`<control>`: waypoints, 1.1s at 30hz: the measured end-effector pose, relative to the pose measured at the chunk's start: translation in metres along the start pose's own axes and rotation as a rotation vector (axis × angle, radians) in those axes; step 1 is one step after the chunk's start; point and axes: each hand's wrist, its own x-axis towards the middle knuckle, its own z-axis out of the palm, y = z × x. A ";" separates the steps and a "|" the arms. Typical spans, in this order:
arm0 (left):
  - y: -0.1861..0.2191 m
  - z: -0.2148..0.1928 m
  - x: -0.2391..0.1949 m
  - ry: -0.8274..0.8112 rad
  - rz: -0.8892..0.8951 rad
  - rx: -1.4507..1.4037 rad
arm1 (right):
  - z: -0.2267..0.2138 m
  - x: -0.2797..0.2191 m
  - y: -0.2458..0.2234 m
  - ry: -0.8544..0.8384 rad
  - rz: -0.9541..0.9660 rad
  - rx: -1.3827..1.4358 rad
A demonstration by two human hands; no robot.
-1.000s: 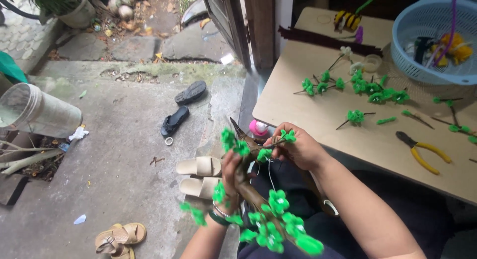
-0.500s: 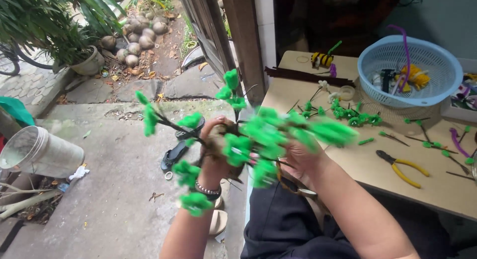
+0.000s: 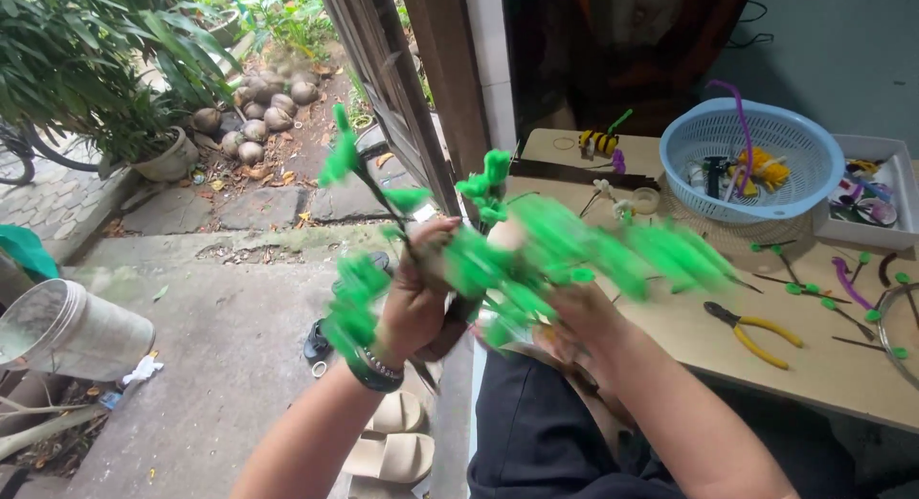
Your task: Assembling an artificial tree by attaching green leaf clusters to a brown branch structure using wire twisting and tape.
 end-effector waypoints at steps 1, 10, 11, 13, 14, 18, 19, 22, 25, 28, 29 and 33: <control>-0.013 -0.001 -0.012 -0.001 0.006 0.002 | 0.000 -0.003 0.003 -0.002 -0.006 -0.001; -0.013 0.045 -0.049 0.451 -0.806 -0.761 | -0.020 -0.019 0.007 0.096 -0.218 0.131; -0.024 0.043 -0.054 0.406 -0.806 -0.726 | -0.029 -0.020 0.007 0.049 -0.268 0.024; -0.038 0.042 -0.058 0.360 -0.811 -0.690 | -0.039 -0.024 0.005 0.005 -0.315 -0.080; -0.043 0.042 -0.058 0.310 -0.816 -0.689 | -0.040 -0.026 0.003 -0.029 -0.332 -0.126; -0.060 0.047 -0.065 0.205 -0.854 -0.718 | -0.046 -0.026 -0.011 -0.159 -0.427 -0.147; -0.053 0.052 -0.062 0.209 -0.855 -0.720 | -0.042 -0.028 -0.018 -0.160 -0.423 -0.148; -0.062 0.064 -0.073 0.196 -0.959 -0.710 | -0.039 -0.035 -0.022 -0.237 -0.526 -0.370; -0.137 0.061 -0.125 0.111 -1.120 -0.762 | -0.054 -0.041 0.002 -0.241 -0.353 -0.536; -0.173 0.043 -0.157 -0.005 -1.218 -0.528 | -0.071 -0.043 0.026 -0.306 -0.209 -0.729; -0.155 0.042 -0.152 -0.068 -1.249 -0.439 | -0.076 -0.044 0.033 -0.291 -0.180 -0.743; -0.151 -0.002 -0.155 0.005 -1.279 -0.249 | -0.081 -0.043 0.030 -0.268 -0.088 -0.752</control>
